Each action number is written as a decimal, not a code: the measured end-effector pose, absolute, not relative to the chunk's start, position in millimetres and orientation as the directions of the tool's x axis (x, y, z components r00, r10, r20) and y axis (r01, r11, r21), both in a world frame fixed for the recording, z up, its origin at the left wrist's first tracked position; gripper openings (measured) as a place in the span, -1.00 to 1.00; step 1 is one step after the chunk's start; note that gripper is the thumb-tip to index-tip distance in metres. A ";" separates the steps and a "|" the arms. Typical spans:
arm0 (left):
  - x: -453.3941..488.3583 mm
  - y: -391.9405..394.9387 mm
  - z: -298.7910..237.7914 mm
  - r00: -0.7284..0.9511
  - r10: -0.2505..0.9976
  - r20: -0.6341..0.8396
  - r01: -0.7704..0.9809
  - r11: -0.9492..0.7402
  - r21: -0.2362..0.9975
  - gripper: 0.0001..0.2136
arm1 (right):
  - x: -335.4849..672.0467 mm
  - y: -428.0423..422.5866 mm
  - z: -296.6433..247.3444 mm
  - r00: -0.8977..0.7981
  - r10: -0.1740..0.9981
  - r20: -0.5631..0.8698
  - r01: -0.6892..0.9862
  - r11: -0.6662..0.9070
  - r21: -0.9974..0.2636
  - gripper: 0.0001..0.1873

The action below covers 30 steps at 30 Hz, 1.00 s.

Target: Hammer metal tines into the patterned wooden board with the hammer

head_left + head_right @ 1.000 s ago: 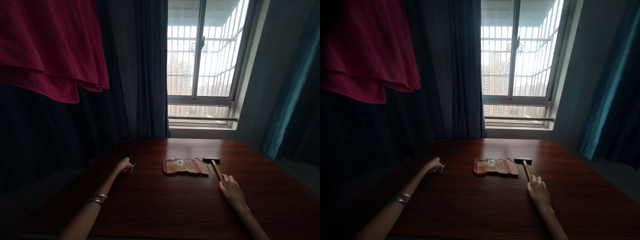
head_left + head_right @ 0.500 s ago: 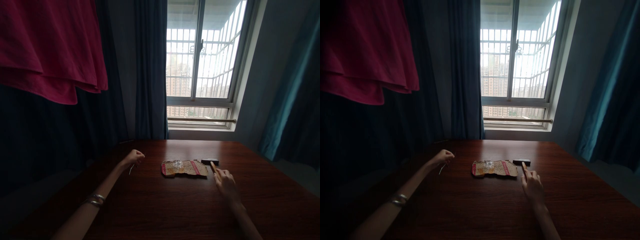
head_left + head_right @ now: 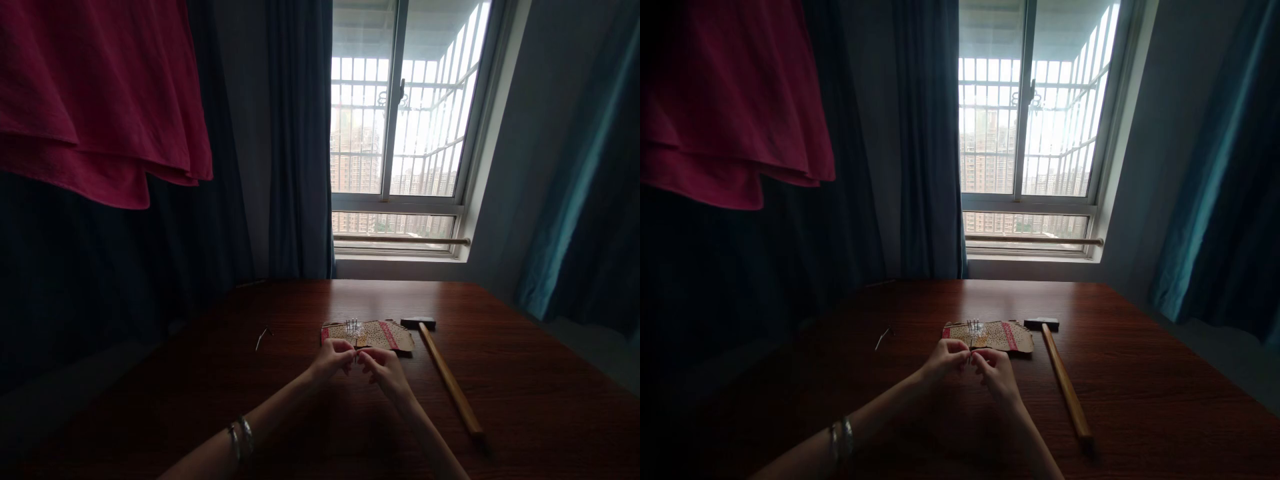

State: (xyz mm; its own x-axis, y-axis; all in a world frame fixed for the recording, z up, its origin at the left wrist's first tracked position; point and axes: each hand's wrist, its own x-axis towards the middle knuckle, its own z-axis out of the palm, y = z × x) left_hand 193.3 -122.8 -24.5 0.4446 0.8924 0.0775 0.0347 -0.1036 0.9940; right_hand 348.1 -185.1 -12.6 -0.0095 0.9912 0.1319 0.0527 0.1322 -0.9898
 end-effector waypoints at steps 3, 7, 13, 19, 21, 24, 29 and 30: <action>194.8 -129.5 -29.3 0.455 0.885 0.104 0.032 -0.133 0.991 -0.72 | 347.1 -181.9 -20.9 0.020 0.995 0.102 0.014 0.102 -0.995 -0.57; 193.5 -128.2 -35.4 0.442 0.887 0.134 0.057 -0.177 0.983 -0.74 | 345.6 -177.5 -26.6 0.030 0.998 0.063 0.002 0.062 -0.998 -0.59; 192.6 -115.0 -36.1 0.422 0.886 0.193 0.066 -0.242 0.968 -0.76 | 344.7 -163.8 -24.9 0.034 0.991 0.126 0.016 0.125 -0.992 -0.64; 199.3 -101.2 -21.8 0.382 0.885 0.266 0.126 -0.335 0.934 -0.76 | 348.9 -134.2 -20.2 0.050 0.986 0.162 0.043 0.160 -0.986 -0.61; 201.9 -94.5 -19.4 0.362 0.886 0.290 0.190 -0.375 0.908 -0.76 | 353.1 -124.3 -17.7 0.007 0.978 0.208 0.068 0.207 -0.976 -0.61; 199.6 -79.1 -17.8 0.356 0.850 0.387 0.278 -0.492 0.825 -0.78 | 363.2 -109.7 -16.4 -0.035 0.957 0.288 0.099 0.290 -0.952 -0.60; 175.6 -40.2 -18.6 0.295 0.750 0.593 0.443 -0.657 0.610 -0.56 | 379.8 -82.2 -26.8 0.121 0.932 0.341 0.211 0.311 -0.927 -0.59; 170.4 -32.5 -20.3 0.331 0.745 0.579 0.467 -0.663 0.586 -0.50 | 381.0 -77.0 -29.9 0.126 0.930 0.346 0.228 0.313 -0.922 -0.59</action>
